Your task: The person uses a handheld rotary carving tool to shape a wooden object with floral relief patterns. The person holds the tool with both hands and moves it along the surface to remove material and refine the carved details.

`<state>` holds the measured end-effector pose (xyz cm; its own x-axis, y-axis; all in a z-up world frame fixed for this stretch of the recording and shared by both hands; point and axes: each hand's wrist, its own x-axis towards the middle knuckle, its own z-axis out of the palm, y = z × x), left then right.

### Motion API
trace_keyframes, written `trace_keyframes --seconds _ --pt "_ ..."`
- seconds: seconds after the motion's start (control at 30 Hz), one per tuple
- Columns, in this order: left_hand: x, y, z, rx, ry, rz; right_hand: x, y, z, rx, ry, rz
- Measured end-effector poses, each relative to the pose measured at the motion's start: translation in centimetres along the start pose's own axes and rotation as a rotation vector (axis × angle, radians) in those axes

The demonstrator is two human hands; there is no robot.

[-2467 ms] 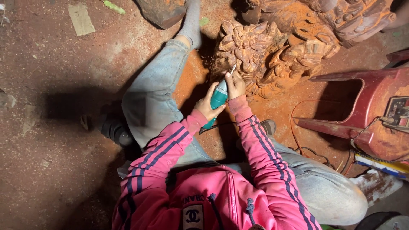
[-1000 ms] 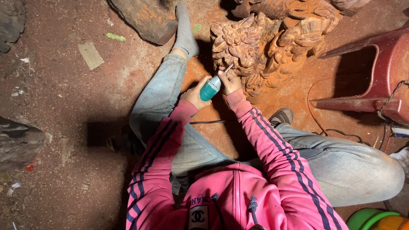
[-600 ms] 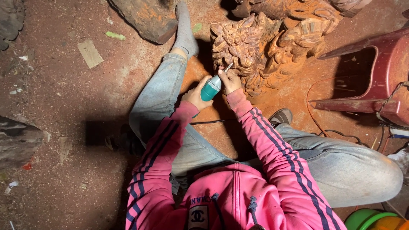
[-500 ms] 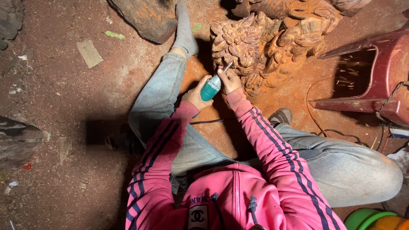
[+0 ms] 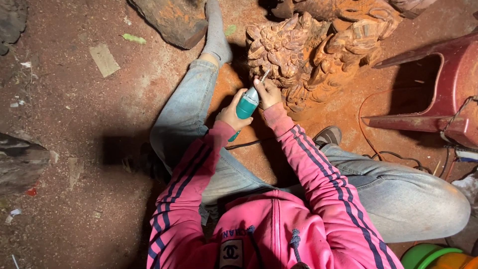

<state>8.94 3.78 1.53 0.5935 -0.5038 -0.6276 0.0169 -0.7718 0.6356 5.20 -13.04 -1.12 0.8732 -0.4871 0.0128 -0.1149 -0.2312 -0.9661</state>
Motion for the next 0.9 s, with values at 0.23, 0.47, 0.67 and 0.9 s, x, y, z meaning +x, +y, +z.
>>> trace_keyframes --seconds 0.23,0.47,0.67,0.9 --pt "0.8 -0.4 -0.1 0.089 -0.056 0.017 -0.4 0.7 -0.9 -0.010 -0.059 -0.028" --pt "3.9 -2.6 0.0 0.191 -0.021 0.053 -0.1 4.4 0.1 -0.048 -0.055 -0.056" --pt "5.3 -3.0 0.0 0.211 0.003 0.049 0.0 6.1 0.7 -0.067 -0.036 -0.024" --pt "5.7 -3.3 0.0 0.170 0.024 0.074 0.2 6.4 1.1 -0.105 0.012 -0.058"
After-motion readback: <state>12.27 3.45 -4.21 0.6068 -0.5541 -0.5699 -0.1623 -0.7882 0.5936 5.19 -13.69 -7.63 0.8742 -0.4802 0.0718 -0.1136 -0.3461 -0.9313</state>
